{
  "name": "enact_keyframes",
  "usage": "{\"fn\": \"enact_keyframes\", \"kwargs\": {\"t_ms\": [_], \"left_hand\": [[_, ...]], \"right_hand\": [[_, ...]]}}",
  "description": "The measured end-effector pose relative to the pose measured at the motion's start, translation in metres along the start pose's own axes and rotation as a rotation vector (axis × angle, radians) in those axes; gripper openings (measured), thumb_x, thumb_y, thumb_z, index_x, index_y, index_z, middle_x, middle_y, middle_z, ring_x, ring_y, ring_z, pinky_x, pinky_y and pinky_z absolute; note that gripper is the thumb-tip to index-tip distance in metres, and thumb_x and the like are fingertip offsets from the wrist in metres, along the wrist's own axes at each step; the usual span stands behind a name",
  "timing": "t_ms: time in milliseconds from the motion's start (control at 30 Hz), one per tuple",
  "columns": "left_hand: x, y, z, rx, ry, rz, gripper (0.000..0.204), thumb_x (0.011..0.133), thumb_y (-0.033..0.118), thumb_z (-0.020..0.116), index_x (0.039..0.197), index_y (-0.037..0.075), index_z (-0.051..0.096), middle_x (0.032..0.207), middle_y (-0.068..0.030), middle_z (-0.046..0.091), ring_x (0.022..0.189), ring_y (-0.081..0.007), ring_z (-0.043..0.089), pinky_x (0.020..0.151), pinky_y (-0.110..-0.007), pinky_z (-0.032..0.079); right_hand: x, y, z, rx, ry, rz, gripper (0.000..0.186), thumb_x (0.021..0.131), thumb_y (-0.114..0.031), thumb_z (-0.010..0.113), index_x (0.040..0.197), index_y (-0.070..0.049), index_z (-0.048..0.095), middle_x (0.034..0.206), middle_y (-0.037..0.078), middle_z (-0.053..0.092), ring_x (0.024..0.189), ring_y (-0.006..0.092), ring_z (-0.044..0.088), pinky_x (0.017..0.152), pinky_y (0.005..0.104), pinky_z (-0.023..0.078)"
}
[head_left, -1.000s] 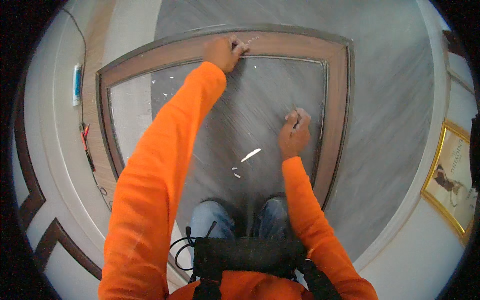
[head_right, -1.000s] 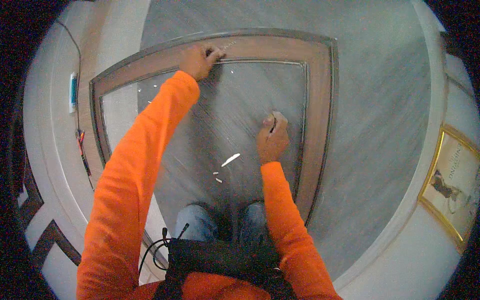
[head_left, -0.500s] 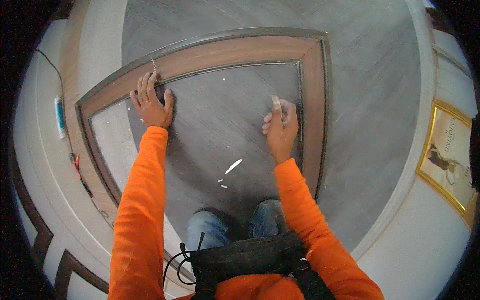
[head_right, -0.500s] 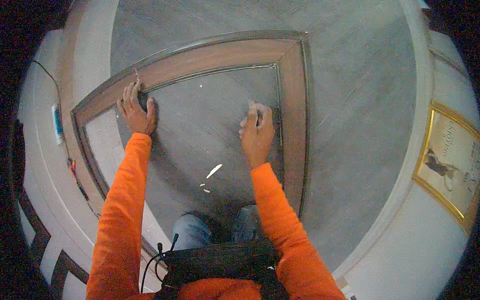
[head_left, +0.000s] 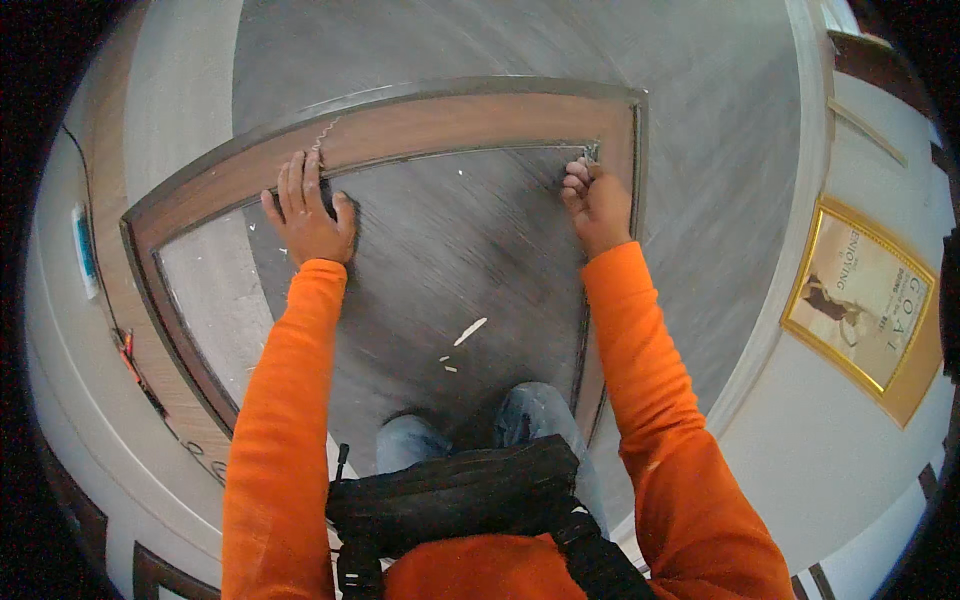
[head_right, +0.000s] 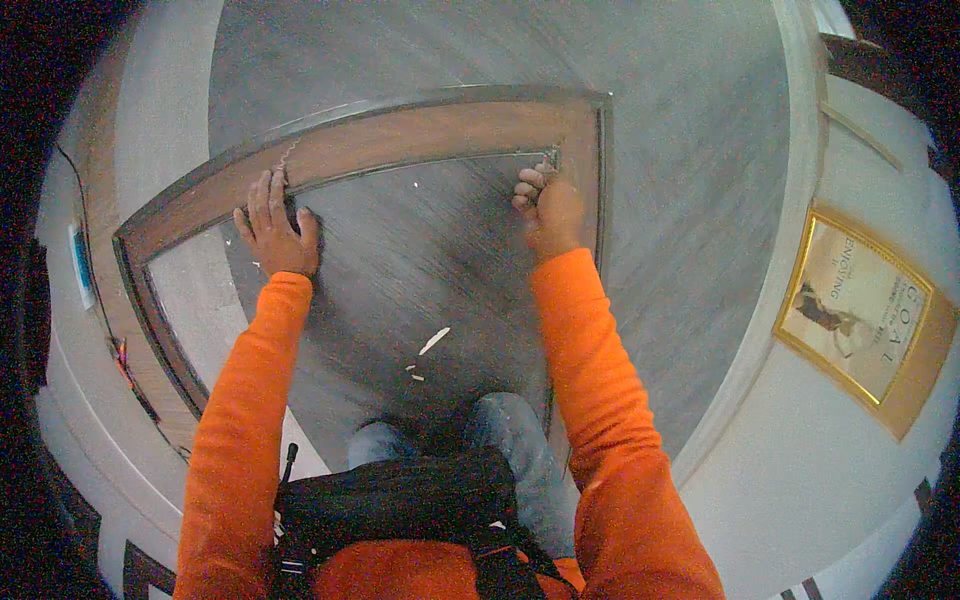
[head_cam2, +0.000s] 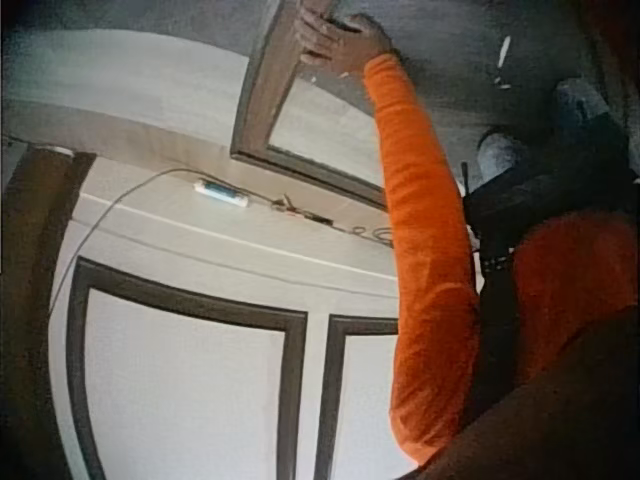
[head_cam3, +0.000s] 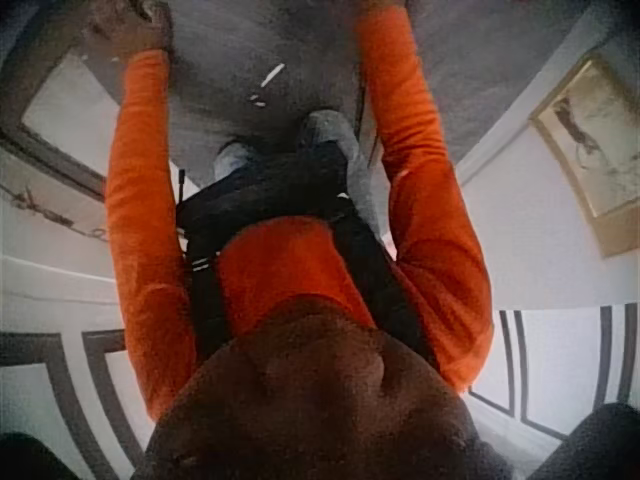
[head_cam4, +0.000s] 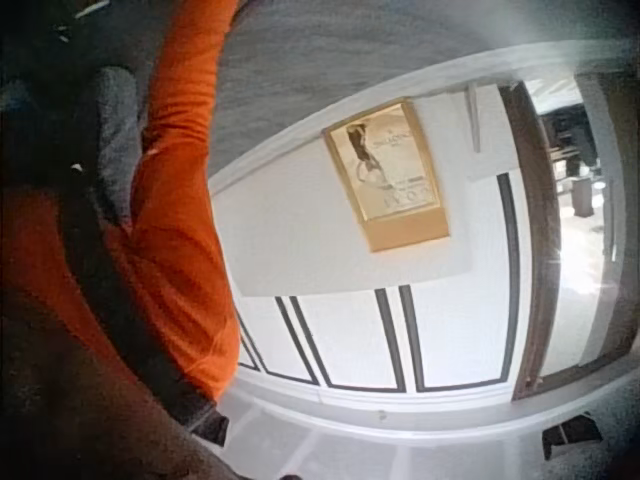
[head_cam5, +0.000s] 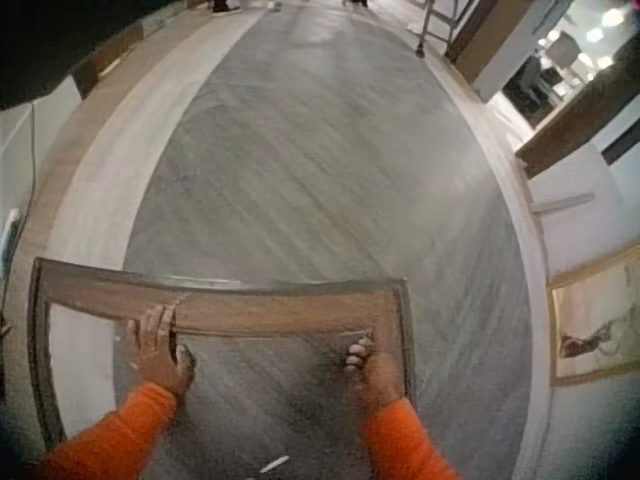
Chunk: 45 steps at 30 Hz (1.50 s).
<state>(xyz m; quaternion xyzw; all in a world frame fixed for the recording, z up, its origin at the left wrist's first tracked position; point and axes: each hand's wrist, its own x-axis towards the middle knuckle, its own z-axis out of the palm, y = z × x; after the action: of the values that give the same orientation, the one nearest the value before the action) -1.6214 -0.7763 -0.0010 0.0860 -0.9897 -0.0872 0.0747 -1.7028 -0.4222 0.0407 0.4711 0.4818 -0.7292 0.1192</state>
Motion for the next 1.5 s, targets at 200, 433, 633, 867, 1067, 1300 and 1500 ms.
{"fn": "enact_keyframes", "kwargs": {"t_ms": [200, 433, 633, 867, 1067, 1300, 1500], "left_hand": [[0.000, -0.005, -0.004, -0.029, -0.023, -0.010, 0.066, 0.084, 0.029, 0.058, 0.147, 0.023, 0.042, 0.154, -0.0032, 0.038, 0.145, -0.0252, 0.030, 0.120, -0.054, 0.009], [0.003, -0.005, -0.005, -0.068, -0.047, -0.039, 0.065, 0.081, 0.032, 0.060, 0.144, 0.025, 0.047, 0.152, -0.0032, 0.041, 0.141, -0.0253, 0.035, 0.119, -0.056, 0.012], [0.005, -0.003, -0.004, -0.085, -0.058, -0.042, 0.066, 0.079, 0.031, 0.061, 0.144, 0.024, 0.047, 0.153, -0.0036, 0.039, 0.141, -0.0248, 0.035, 0.119, -0.057, 0.012], [0.002, -0.006, -0.001, -0.130, -0.014, -0.052, 0.069, 0.077, 0.028, 0.061, 0.145, 0.023, 0.045, 0.152, -0.0038, 0.040, 0.141, -0.0257, 0.035, 0.118, -0.057, 0.012], [0.000, -0.005, -0.008, -0.171, -0.012, -0.075, 0.070, 0.077, 0.028, 0.061, 0.145, 0.024, 0.045, 0.149, -0.0051, 0.042, 0.140, -0.0266, 0.035, 0.117, -0.058, 0.014], [-0.003, -0.010, -0.001, -0.109, 0.119, 0.032, 0.062, 0.083, 0.035, 0.061, 0.143, 0.023, 0.048, 0.149, -0.0063, 0.042, 0.140, -0.0279, 0.036, 0.117, -0.056, 0.017], [-0.006, -0.010, -0.004, -0.152, 0.047, -0.014, 0.058, 0.087, 0.037, 0.059, 0.142, 0.023, 0.050, 0.153, -0.0112, 0.037, 0.146, -0.0290, 0.026, 0.121, -0.053, 0.007]], "right_hand": [[0.016, -0.008, 0.007, -0.026, 0.082, 0.032, 0.015, 0.099, -0.014, 0.046, 0.104, -0.005, 0.057, 0.079, 0.004, 0.061, 0.062, 0.0131, 0.056, 0.054, 0.0273, 0.047], [0.017, -0.014, 0.010, -0.372, 0.000, 0.003, 0.014, 0.098, -0.017, 0.047, 0.096, -0.009, 0.058, 0.066, -0.001, 0.053, 0.049, 0.0105, 0.043, 0.045, 0.0259, 0.036], [-0.005, -0.015, 0.039, -0.374, 0.170, -0.014, 0.013, 0.097, -0.013, 0.045, 0.095, -0.008, 0.057, 0.066, -0.003, 0.046, 0.049, 0.0087, 0.036, 0.044, 0.0256, 0.029], [-0.092, 0.027, 0.072, -0.693, -0.272, -0.010, 0.026, 0.100, -0.021, 0.049, 0.116, -0.005, 0.060, 0.069, 0.000, 0.054, 0.054, 0.0122, 0.048, 0.049, 0.0284, 0.037], [-0.072, 0.032, 0.044, -1.756, -0.516, -0.880, 0.024, 0.102, -0.028, 0.048, 0.112, -0.009, 0.059, 0.079, 0.016, 0.065, 0.069, 0.0340, 0.065, 0.061, 0.0438, 0.050], [-0.028, 0.023, 0.116, -2.083, -1.033, -1.452, 0.023, 0.095, -0.020, 0.055, 0.116, -0.010, 0.054, 0.092, 0.018, 0.067, 0.078, 0.0401, 0.065, 0.066, 0.0485, 0.052], [-0.032, 0.043, 0.153, -2.327, -1.062, -1.756, 0.029, 0.093, -0.014, 0.054, 0.122, -0.011, 0.052, 0.096, 0.016, 0.068, 0.079, 0.0341, 0.068, 0.066, 0.0458, 0.054]]}}
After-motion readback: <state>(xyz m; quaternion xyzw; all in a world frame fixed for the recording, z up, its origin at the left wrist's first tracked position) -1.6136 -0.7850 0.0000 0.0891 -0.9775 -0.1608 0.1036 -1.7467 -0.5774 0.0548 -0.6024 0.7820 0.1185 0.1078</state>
